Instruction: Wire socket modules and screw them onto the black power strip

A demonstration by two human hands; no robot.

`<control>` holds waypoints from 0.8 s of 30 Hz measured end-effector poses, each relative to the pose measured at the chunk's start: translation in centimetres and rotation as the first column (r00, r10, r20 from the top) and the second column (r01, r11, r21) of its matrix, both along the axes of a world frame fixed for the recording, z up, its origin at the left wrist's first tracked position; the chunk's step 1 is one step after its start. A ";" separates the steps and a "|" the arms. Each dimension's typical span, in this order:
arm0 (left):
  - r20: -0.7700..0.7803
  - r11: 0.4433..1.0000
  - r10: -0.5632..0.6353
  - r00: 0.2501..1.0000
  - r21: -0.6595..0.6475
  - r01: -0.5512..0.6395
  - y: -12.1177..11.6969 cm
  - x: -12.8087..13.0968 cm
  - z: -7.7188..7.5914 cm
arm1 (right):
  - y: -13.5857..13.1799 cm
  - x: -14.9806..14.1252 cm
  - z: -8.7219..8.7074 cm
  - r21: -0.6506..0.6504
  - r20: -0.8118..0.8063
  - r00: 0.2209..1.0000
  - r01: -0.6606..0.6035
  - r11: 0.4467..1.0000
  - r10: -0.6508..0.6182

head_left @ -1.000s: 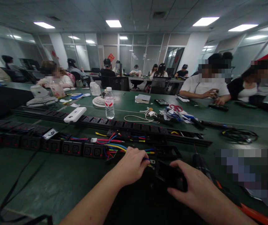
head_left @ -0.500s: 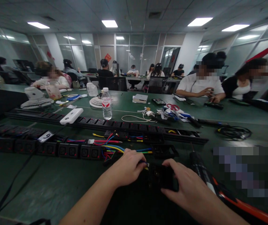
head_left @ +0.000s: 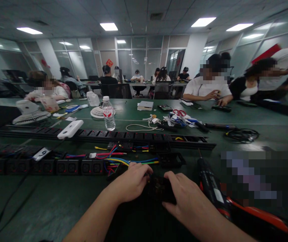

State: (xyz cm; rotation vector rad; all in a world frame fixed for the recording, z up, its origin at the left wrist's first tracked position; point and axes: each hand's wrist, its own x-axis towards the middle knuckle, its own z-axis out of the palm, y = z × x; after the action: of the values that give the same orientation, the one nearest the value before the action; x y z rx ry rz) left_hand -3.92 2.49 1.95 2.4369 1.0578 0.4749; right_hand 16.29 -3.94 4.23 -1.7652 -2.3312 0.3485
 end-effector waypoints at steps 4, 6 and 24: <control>-0.027 1.000 -0.021 0.999 0.005 0.021 -0.1 0.0 0.2 | 0.0 -0.1 0.1 -0.007 -0.019 1.000 0.003 1.000 -0.004; -0.041 0.999 -0.035 0.999 0.017 0.035 -0.1 -0.1 0.5 | 0.0 -0.1 0.4 -0.024 -0.024 1.000 0.009 1.000 -0.010; -0.069 0.998 0.059 0.996 -0.001 -0.060 0.0 0.2 -0.5 | 1.5 0.5 0.6 -0.053 -0.004 1.000 -0.012 0.999 0.011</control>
State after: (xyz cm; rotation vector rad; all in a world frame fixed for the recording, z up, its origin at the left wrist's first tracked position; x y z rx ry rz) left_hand -3.77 2.53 1.47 2.4408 1.1617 0.4101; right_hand 16.77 -2.43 4.80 -1.7735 -2.3511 0.4186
